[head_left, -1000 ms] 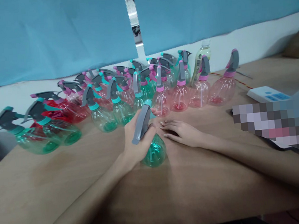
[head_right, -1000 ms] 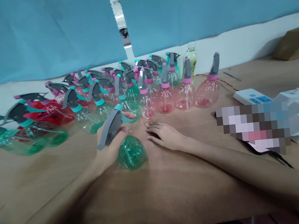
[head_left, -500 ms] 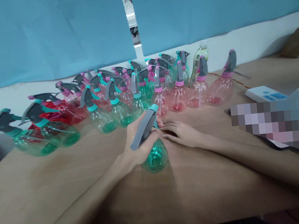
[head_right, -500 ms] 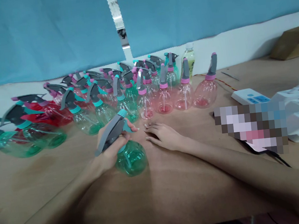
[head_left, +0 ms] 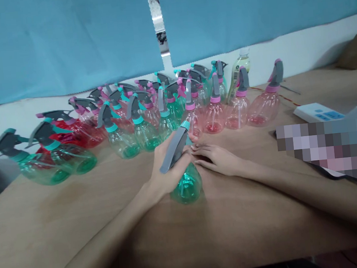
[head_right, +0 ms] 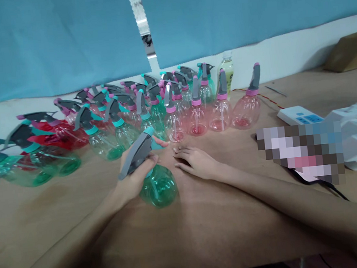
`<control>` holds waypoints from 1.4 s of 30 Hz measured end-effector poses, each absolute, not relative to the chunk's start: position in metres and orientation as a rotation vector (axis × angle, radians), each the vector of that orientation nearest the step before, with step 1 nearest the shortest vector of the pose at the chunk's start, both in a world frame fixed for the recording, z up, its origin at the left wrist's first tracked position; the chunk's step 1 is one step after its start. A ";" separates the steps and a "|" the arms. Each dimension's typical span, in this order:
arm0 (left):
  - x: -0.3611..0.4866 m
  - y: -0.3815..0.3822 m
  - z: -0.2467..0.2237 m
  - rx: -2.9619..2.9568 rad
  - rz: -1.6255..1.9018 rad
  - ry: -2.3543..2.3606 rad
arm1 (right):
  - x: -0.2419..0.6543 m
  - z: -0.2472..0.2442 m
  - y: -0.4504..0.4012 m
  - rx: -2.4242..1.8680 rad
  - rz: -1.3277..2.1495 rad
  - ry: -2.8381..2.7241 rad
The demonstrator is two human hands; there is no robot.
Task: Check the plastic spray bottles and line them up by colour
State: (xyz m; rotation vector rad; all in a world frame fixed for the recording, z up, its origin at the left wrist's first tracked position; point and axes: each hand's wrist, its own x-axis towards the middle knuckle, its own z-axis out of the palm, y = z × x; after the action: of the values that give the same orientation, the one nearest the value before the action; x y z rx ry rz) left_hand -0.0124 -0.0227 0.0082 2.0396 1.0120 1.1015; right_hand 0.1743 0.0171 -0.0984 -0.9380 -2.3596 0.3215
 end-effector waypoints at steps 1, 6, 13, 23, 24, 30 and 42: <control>-0.012 -0.022 0.007 2.040 1.108 1.021 | 0.174 -0.099 0.017 -0.938 0.316 -2.362; -0.010 -0.021 0.002 2.048 1.127 1.026 | 0.174 -0.099 0.018 -0.945 0.315 -2.362; -0.007 -0.021 0.001 2.014 1.121 1.062 | 0.175 -0.098 0.018 -0.927 0.328 -2.374; -0.013 -0.020 -0.002 2.110 1.136 1.023 | 0.173 -0.095 0.012 -0.956 0.289 -2.375; -0.015 -0.021 -0.001 2.144 1.127 1.031 | 0.173 -0.096 0.012 -0.963 0.285 -2.370; -0.032 -0.032 -0.005 2.202 0.981 1.030 | 0.172 -0.096 0.010 -0.978 0.305 -2.384; -0.096 -0.068 -0.012 2.293 0.865 1.095 | 0.142 -0.036 0.013 -1.138 0.464 -2.307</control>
State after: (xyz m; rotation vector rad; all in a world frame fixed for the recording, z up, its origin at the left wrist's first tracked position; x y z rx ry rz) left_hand -0.0961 -0.0677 -0.0122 2.2934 1.0950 0.8652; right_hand 0.1423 0.0130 -0.0357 -1.1375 -2.3066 0.4641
